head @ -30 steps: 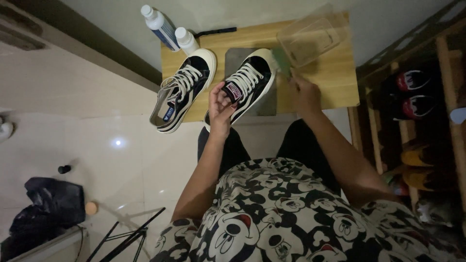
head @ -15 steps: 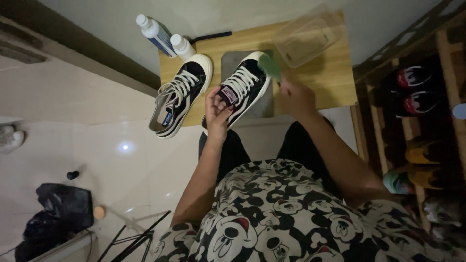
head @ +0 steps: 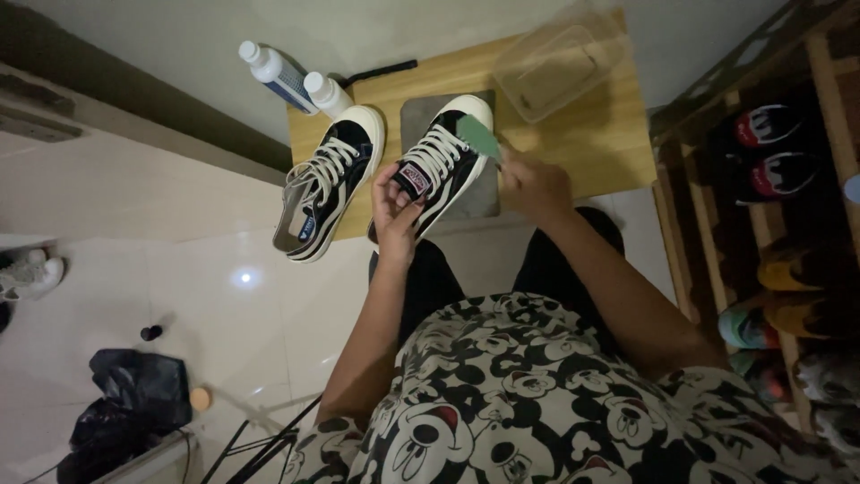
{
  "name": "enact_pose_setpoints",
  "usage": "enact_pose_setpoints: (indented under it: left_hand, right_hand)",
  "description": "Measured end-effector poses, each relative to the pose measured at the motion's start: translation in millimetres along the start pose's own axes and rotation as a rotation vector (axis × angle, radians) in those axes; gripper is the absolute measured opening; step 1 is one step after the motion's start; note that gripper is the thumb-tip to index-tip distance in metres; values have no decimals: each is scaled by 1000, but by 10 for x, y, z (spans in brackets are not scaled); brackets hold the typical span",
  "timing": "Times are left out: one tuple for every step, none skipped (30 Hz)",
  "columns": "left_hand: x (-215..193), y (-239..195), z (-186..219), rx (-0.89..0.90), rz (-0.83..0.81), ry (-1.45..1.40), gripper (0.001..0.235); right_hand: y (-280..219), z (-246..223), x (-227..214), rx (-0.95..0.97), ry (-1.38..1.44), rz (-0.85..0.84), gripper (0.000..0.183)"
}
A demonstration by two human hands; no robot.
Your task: The person scrubs a black and white sneaker with a green brush, focusing on the white rubber sole and side panels. They rotate the shoe to clean different areas and then switch to the second sneaker to continue scrubbing.
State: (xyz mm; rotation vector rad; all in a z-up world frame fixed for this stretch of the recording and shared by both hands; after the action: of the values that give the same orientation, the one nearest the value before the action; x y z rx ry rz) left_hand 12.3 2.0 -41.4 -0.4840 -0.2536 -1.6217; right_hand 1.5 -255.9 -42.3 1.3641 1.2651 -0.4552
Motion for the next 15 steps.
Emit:
enact_pose_setpoints:
  left_hand:
    - [-88, 38, -90, 0, -1, -2, 76]
    - [-176, 82, -181, 1, -1, -5, 76]
    - [-265, 125, -270, 1, -1, -8, 75]
    - [-149, 84, -156, 5, 0, -11, 75]
    - [-35, 40, -40, 10, 0, -21, 75]
    - [75, -19, 71, 13, 1, -32, 74]
    - [97, -32, 98, 14, 3, -36, 74]
    - [122, -40, 122, 11, 8, -20, 75]
    - [145, -47, 145, 8, 13, -4, 75]
    - [92, -28, 96, 11, 15, -10, 75]
    - [42, -8, 44, 7, 13, -9, 73]
    - [-7, 4, -10, 2, 10, -9, 71]
    - [-84, 54, -96, 3, 12, -16, 71]
    - [-166, 86, -192, 2, 32, 11, 70]
    - [-248, 116, -290, 1, 52, 37, 70]
  right_hand:
    - [-10, 44, 69, 0, -2, 0, 29]
    - [-24, 150, 158, 121, 56, -30, 32]
    - [-45, 250, 250, 243, 113, -60, 36]
    - [-3, 198, 111, 238, 111, -60, 36]
    - [49, 121, -48, 182, 145, -2, 25]
    - [86, 35, -212, 126, 179, 53, 26]
    - [69, 100, -105, 123, 177, 50, 26]
    - [35, 205, 63, 205, 127, -99, 31]
    - [-10, 311, 226, 287, 76, -246, 36]
    - [-27, 333, 231, 282, 71, -249, 36]
    - [-39, 361, 208, 304, 207, -128, 34]
    - [-62, 389, 180, 326, 342, -9, 44]
    - [-43, 362, 152, 322, 337, -13, 44]
    - [-53, 332, 169, 365, 504, -40, 42]
    - [-64, 293, 187, 408, 670, -67, 41]
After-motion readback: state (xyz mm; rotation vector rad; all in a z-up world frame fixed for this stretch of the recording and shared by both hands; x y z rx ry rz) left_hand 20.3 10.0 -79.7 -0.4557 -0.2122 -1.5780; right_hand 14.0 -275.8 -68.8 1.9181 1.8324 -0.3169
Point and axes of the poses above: each hand's wrist, its own y-axis towards the middle knuckle, its own x-axis out of the palm, z = x × y, the point moved 5 cm from there along y, towards the middle knuckle, and after that the axes turned 14 degrees about -x, right-handed, at the moved point
